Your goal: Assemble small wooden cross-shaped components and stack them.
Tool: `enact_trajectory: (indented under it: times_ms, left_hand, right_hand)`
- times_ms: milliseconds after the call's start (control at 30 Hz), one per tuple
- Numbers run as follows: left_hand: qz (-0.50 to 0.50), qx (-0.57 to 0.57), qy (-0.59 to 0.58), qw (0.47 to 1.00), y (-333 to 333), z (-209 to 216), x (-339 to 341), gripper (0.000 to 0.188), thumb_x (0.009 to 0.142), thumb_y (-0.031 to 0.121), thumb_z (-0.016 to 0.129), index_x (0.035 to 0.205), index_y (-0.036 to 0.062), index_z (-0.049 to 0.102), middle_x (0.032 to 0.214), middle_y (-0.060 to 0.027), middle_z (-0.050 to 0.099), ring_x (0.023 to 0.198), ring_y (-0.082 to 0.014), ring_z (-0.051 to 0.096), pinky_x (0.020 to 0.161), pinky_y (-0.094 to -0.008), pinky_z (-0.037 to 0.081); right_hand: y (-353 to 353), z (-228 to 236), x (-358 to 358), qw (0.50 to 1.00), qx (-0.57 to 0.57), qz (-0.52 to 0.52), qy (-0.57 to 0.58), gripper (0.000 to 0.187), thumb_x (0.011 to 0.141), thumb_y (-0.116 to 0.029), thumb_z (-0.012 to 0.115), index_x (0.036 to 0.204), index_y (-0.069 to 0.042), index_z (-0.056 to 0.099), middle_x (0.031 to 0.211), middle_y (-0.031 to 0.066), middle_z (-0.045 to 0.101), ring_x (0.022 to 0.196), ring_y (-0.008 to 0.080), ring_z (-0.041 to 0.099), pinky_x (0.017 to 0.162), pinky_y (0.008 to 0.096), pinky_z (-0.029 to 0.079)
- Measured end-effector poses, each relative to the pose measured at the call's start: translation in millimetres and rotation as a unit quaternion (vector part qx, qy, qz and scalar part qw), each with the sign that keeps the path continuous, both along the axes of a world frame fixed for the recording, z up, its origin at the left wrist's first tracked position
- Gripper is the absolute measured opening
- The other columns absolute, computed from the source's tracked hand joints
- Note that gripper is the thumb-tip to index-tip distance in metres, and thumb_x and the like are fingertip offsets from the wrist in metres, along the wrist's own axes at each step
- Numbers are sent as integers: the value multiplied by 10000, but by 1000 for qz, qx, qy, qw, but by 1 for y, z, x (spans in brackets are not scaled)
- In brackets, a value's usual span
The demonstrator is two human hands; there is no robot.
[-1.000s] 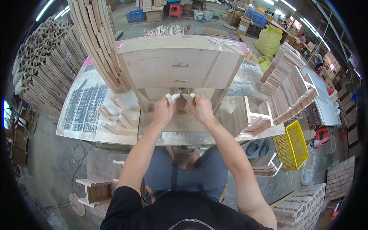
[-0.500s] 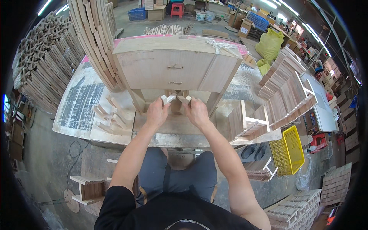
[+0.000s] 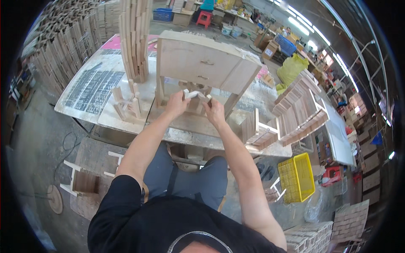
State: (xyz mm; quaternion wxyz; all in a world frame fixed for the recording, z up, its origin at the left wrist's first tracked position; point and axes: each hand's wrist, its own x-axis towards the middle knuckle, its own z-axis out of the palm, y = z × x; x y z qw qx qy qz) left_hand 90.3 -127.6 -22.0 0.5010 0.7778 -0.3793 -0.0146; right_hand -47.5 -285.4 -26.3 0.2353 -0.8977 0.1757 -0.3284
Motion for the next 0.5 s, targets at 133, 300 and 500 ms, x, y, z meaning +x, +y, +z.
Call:
enact_trajectory:
  times_ms: [133, 300, 500]
  left_hand:
    - [-1, -7, -51, 999, 60, -3, -31, 270, 871, 226, 742, 903, -30, 661, 747, -192, 670, 677, -331, 648, 622, -416, 490]
    - [-32, -23, 72, 997, 149, 38, -62, 240, 906, 221, 731, 921, -13, 680, 682, -93, 670, 625, -178, 651, 545, -343, 485]
    - [-75, -200, 515, 830, 225, 60, -44, 266, 992, 255, 652, 1031, -7, 679, 842, -93, 723, 679, -142, 684, 507, -252, 487]
  right_hand:
    - [48, 23, -43, 993, 44, 21, 106, 394, 967, -328, 653, 829, 41, 655, 748, 210, 673, 729, 327, 674, 685, 438, 500]
    - [76, 74, -123, 932, 261, 244, 54, 283, 909, -45, 590, 1172, 25, 665, 1141, 171, 670, 891, 294, 655, 785, 333, 546]
    - [128, 98, -68, 899, -254, 355, -37, 553, 684, 30, 763, 1226, -40, 674, 1202, 137, 658, 953, 359, 630, 835, 415, 545]
